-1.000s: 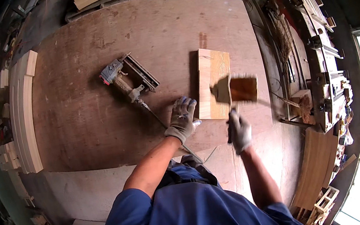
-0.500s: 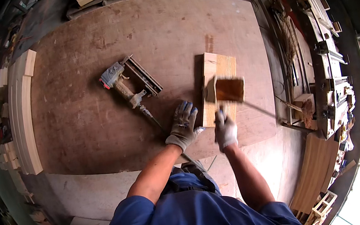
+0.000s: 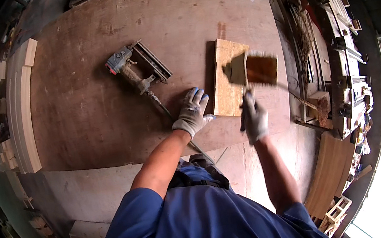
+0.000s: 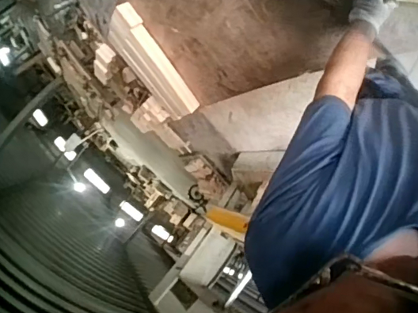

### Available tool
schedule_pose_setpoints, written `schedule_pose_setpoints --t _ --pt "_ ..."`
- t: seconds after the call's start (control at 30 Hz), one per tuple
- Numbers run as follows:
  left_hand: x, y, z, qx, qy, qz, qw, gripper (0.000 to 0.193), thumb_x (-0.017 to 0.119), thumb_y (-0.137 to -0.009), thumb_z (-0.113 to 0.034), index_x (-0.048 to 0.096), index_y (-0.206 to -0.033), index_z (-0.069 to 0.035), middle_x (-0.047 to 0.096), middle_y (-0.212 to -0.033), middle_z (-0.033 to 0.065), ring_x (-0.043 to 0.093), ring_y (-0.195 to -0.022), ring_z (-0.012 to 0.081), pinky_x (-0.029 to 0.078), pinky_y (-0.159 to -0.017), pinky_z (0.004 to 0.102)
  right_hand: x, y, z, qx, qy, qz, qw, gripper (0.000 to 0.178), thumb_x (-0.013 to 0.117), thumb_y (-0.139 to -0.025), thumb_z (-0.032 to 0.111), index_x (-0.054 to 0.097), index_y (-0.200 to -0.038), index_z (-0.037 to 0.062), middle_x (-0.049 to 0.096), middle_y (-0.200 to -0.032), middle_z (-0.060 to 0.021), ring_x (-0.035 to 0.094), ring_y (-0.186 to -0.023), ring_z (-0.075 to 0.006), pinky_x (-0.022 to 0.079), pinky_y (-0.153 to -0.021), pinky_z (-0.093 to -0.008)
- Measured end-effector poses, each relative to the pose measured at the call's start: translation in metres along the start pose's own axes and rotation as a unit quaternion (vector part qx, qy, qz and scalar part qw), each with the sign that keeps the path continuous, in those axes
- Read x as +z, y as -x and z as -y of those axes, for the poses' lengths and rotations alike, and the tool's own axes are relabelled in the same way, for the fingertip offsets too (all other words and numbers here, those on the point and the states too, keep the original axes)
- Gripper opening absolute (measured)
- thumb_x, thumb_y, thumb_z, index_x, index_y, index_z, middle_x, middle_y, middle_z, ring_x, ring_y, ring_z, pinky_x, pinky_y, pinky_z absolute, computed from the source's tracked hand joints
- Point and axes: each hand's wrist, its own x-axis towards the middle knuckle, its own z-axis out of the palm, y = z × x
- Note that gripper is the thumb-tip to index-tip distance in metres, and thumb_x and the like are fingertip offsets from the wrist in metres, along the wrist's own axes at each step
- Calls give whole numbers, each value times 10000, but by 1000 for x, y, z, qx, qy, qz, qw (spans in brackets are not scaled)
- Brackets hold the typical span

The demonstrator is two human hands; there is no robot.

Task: The person assembles wooden pieces on a workbench using a pneumatic nail gun. They apply glue to the wood with a brush, align the pieces, and fasten them together. The finished assemblies are placed on a nearby rack.

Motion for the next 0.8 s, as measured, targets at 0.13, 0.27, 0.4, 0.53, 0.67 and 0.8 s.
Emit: schedule_pose_setpoints --t 0.13,0.27,0.4,0.53,0.67,0.8 --pt "5 -2 12 30 10 -24 999 819 839 -806 -572 641 -1424 -71 479 -1590 190 348 -1535 406 265 -1295 530 -4 86 -44 102 13 2 995 448 636 -1088 424 685 -909 17 529 -632 41 461 -531 -49 364 -469 -267" --pt "17 1 18 46 20 -48 998 790 864 -785 -511 641 -1407 -80 490 -1567 184 368 -1515 408 291 -1278 538 4 121 -76 180 19 1 984 463 649 -1082 430 697 -942 -8 598 -717 3 512 -663 -80 437 -591 -301" --pt "13 -1 16 49 51 -93 993 722 908 -732 -402 645 -1339 -112 518 -1518 173 416 -1472 412 344 -1230 564 30 104 -111 69 68 -45 994 493 648 -1064 493 665 -946 14 592 -721 3 473 -553 -68 385 -472 -292" --pt "9 4 14 38 59 -112 991 783 956 -669 -422 650 -1322 -117 522 -1512 166 423 -1467 412 346 -1229 565 60 20 -91 32 80 -47 995 414 632 -1081 437 670 -934 52 565 -716 28 471 -605 -55 396 -521 -286" --pt "4 0 11 46 55 -93 993 832 974 -652 -429 654 -1348 -106 521 -1515 157 413 -1484 399 346 -1234 551 86 -114 -56 -4 93 -61 994 493 616 -1069 527 664 -890 70 503 -644 10 475 -496 -107 403 -418 -332" --pt "-1 -2 8 31 51 -73 996 829 971 -664 -453 666 -1348 -98 524 -1522 151 408 -1493 387 340 -1247 529 84 -155 55 99 -120 11 988 482 632 -1046 568 638 -911 105 455 -617 29 420 -461 -112 409 -401 -326"
